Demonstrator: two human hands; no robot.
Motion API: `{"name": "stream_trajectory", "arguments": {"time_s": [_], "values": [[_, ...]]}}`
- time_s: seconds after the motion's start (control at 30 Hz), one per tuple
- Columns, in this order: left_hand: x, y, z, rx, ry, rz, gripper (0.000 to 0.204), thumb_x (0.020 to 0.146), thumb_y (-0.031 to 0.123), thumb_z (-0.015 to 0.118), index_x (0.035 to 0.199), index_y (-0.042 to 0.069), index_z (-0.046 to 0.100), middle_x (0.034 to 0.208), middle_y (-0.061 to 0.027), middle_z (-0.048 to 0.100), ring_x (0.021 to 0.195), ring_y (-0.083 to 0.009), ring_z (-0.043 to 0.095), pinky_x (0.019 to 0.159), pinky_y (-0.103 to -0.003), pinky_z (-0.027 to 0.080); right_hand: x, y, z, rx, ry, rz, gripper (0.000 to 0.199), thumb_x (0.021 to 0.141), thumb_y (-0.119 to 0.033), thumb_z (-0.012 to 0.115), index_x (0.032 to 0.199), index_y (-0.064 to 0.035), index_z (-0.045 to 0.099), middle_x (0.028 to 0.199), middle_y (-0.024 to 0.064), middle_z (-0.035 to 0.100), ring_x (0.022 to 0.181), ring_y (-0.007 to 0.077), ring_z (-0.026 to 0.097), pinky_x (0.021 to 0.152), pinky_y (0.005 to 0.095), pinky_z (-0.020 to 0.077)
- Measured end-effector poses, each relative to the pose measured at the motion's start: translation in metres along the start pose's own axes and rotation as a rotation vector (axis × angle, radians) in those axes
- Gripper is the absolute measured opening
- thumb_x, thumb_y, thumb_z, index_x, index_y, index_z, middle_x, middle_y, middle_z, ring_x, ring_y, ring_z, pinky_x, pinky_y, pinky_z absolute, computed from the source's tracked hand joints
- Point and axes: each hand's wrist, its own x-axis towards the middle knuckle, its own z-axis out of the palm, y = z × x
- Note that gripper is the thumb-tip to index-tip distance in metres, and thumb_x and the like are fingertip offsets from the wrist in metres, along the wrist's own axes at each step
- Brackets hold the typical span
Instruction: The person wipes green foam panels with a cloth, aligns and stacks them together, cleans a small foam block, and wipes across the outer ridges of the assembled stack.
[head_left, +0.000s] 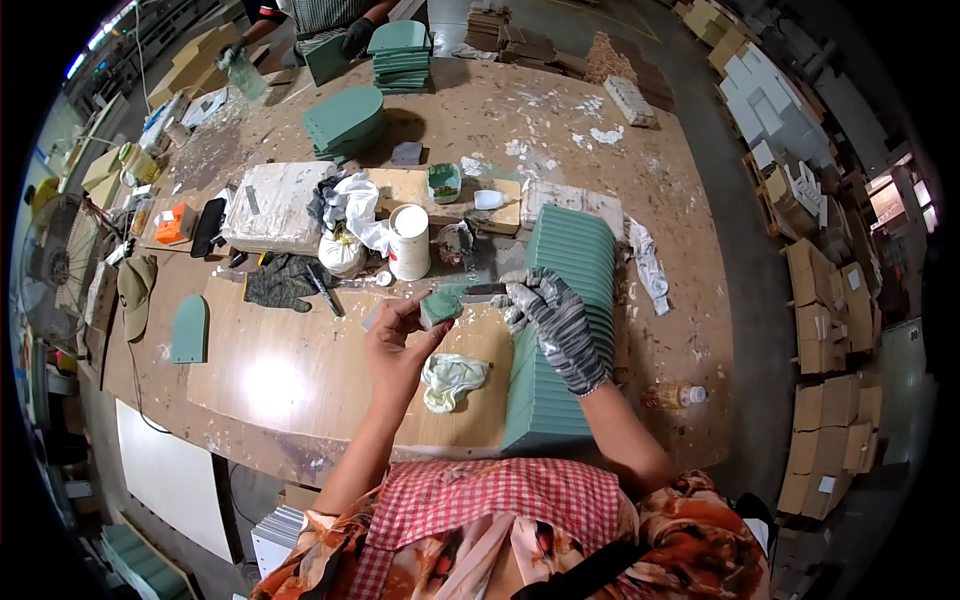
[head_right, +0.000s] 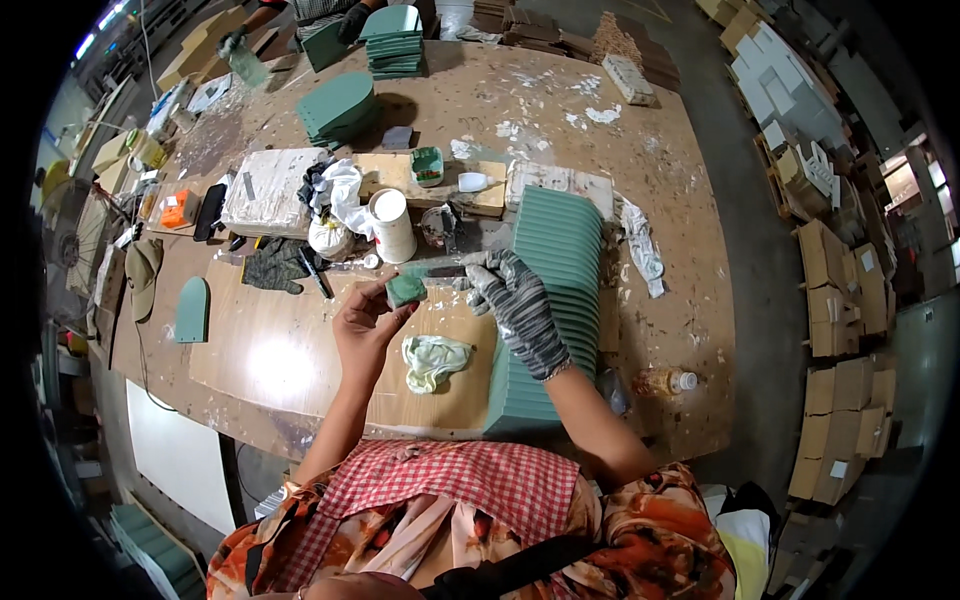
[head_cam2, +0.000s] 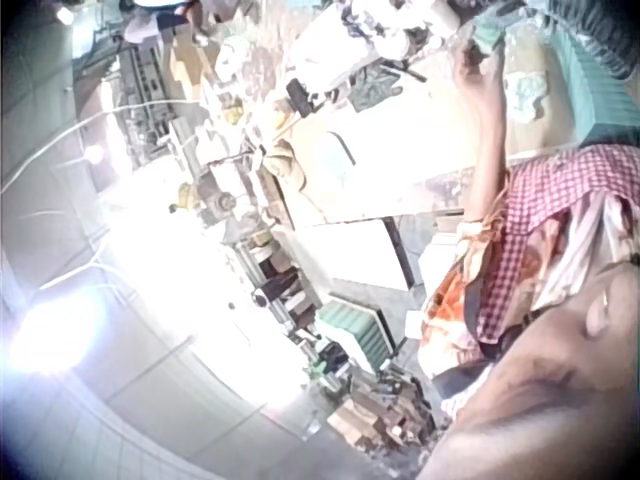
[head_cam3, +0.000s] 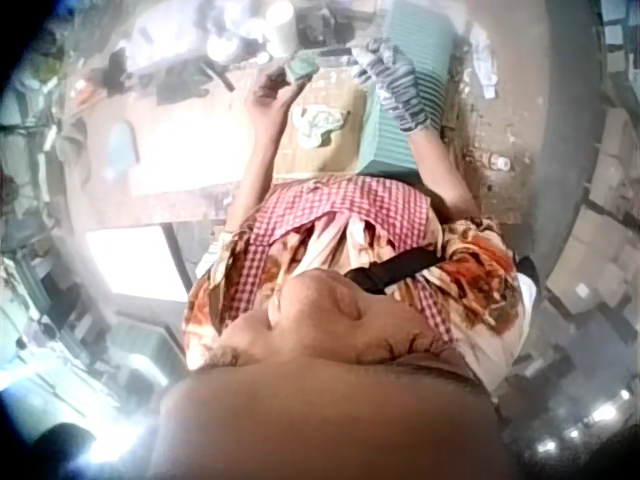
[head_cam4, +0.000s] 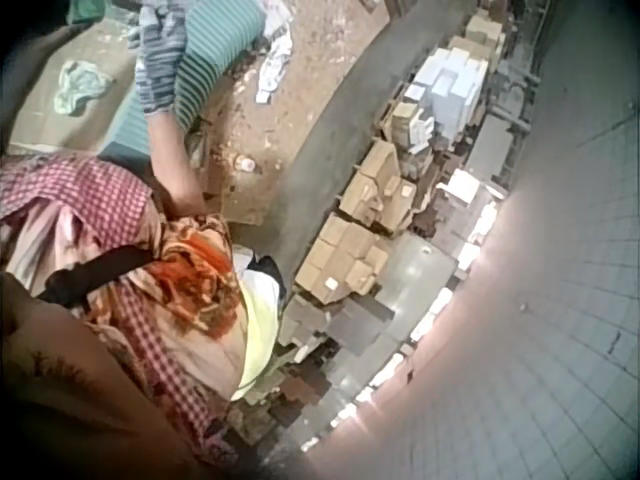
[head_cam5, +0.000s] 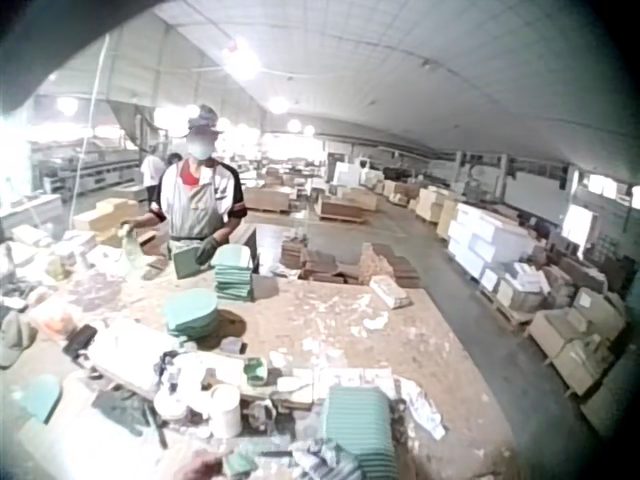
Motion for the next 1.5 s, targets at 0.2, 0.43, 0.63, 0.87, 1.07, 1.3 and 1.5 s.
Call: {"name": "stream_trajectory", "arguments": {"time_s": [0.2, 0.43, 0.63, 0.87, 1.07, 1.3, 1.5], "values": [[-0.002, 0.007, -0.003, 0.004, -0.011, -0.038, 0.041, 0.079, -0.006, 0.072, 0.117, -0.007, 0.058, 0.102, -0.0097, 0.066, 0.09, -0.0145, 0.064, 0.082, -0.025, 0.052, -0.019, 0.01, 0.005, -0.342, -0.085, -0.354, 0.01, 0.09, -0.006, 0.062, 0.099, -0.0016, 0.061, 0.089, 0.0059, 0.063, 0.081, 0.0139, 0.059, 0.073, 0.0286, 0.0503], [-0.004, 0.013, -0.009, -0.054, 0.013, -0.043, 0.042, 0.076, -0.004, 0.075, 0.116, -0.005, 0.062, 0.097, -0.0023, 0.058, 0.085, -0.0095, 0.06, 0.076, -0.023, 0.049, -0.036, 0.009, 0.001, -0.761, -0.279, -0.784, 0.012, 0.083, -0.001, 0.068, 0.094, -0.0056, 0.063, 0.089, 0.0077, 0.062, 0.086, 0.0185, 0.06, 0.081, 0.0292, 0.0483], [-0.008, 0.02, -0.006, -0.058, -0.061, 0.003, 0.041, 0.075, -0.007, 0.074, 0.114, -0.005, 0.062, 0.098, -0.0037, 0.057, 0.086, -0.0114, 0.062, 0.078, -0.024, 0.05, -0.038, 0.015, -0.002, -0.656, -0.123, -0.643, 0.014, 0.084, 0.001, 0.066, 0.094, -0.0062, 0.058, 0.093, 0.0065, 0.061, 0.091, 0.0185, 0.059, 0.086, 0.0317, 0.0471], [-0.012, 0.011, -0.01, -0.108, -0.063, 0.002, 0.04, 0.074, -0.012, 0.071, 0.112, -0.006, 0.062, 0.1, -0.005, 0.057, 0.089, -0.0138, 0.064, 0.08, -0.026, 0.052, -0.052, 0.029, -0.006, -0.515, -0.261, -0.518, 0.024, 0.085, 0.009, 0.059, 0.104, -0.0023, 0.05, 0.088, 0.0026, 0.053, 0.088, 0.0117, 0.053, 0.088, 0.0307, 0.0471], [-0.014, 0.018, -0.005, -0.1, -0.101, -0.022, 0.041, 0.073, -0.015, 0.069, 0.112, -0.005, 0.062, 0.098, -0.0058, 0.058, 0.088, -0.0146, 0.064, 0.08, -0.026, 0.052, -0.062, 0.023, -0.004, -0.591, -0.211, -0.588, 0.024, 0.085, 0.007, 0.061, 0.104, -0.0042, 0.053, 0.09, 0.0045, 0.055, 0.091, 0.0137, 0.055, 0.086, 0.0308, 0.0476], [-0.02, 0.013, -0.002, -0.04, -0.202, -0.005, 0.042, 0.073, -0.013, 0.071, 0.113, -0.003, 0.062, 0.1, -0.0058, 0.058, 0.092, -0.015, 0.063, 0.083, -0.027, 0.051, -0.074, 0.034, -0.012, -0.48, -0.124, -0.453, 0.018, 0.084, -0.001, 0.067, 0.097, -0.0054, 0.056, 0.09, 0.0052, 0.058, 0.088, 0.018, 0.059, 0.084, 0.0305, 0.0483], [-0.026, 0.018, -0.002, -0.092, -0.226, 0.023, 0.042, 0.074, -0.012, 0.071, 0.114, -0.002, 0.063, 0.103, -0.0071, 0.059, 0.097, -0.0183, 0.063, 0.087, -0.03, 0.052, -0.093, 0.016, -0.006, 0.203, -0.006, -0.222, 0.012, 0.087, -0.003, 0.065, 0.089, -0.0068, 0.054, 0.083, 0.0017, 0.057, 0.079, 0.0127, 0.056, 0.071, 0.0282, 0.0481]]}}
